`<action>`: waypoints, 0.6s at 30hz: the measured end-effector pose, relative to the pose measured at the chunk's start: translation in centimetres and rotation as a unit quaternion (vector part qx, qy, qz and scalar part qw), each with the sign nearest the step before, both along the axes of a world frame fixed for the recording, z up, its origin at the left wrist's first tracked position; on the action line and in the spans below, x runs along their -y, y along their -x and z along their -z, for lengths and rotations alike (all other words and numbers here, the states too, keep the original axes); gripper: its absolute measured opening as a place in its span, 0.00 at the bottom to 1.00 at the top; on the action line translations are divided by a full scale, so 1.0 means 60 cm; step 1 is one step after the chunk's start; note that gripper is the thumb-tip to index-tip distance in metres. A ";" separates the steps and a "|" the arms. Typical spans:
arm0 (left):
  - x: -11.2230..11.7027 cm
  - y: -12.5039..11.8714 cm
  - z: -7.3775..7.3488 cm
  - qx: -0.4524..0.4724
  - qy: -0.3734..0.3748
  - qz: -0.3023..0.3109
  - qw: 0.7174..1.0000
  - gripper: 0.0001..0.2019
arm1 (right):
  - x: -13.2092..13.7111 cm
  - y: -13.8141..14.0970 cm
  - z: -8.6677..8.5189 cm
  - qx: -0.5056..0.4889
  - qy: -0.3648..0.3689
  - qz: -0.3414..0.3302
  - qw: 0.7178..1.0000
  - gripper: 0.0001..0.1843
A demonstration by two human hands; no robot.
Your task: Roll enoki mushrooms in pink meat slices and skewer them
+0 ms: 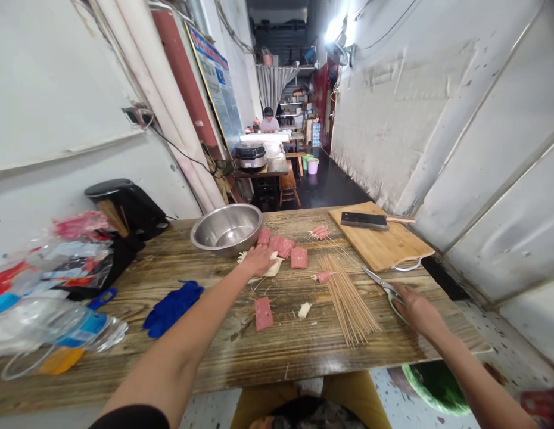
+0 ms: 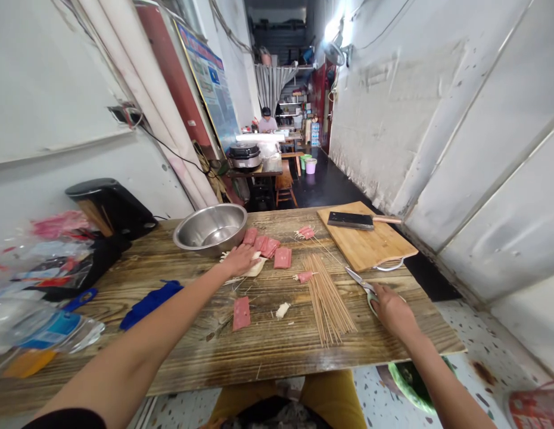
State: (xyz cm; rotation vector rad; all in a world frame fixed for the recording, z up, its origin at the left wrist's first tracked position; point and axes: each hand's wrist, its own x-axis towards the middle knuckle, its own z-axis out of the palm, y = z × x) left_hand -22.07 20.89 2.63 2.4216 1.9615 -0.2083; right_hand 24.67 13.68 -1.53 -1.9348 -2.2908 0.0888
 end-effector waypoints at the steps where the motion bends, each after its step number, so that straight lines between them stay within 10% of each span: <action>1: 0.002 0.002 0.005 0.007 0.002 -0.003 1.000 0.26 | 0.001 0.004 -0.006 0.022 0.012 0.003 1.000 0.20; 6: 0.006 0.008 0.008 0.021 0.034 0.006 0.999 0.29 | 0.019 0.091 -0.061 0.116 -0.001 0.030 0.993 0.15; 9: 0.012 0.005 -0.001 0.027 0.023 0.005 0.999 0.31 | 0.044 0.200 -0.087 0.024 0.027 -0.087 0.996 0.14; 18: 0.116 -0.009 0.002 0.123 -0.192 -0.021 0.973 0.25 | 0.079 0.402 -0.049 0.042 0.129 -0.221 0.966 0.12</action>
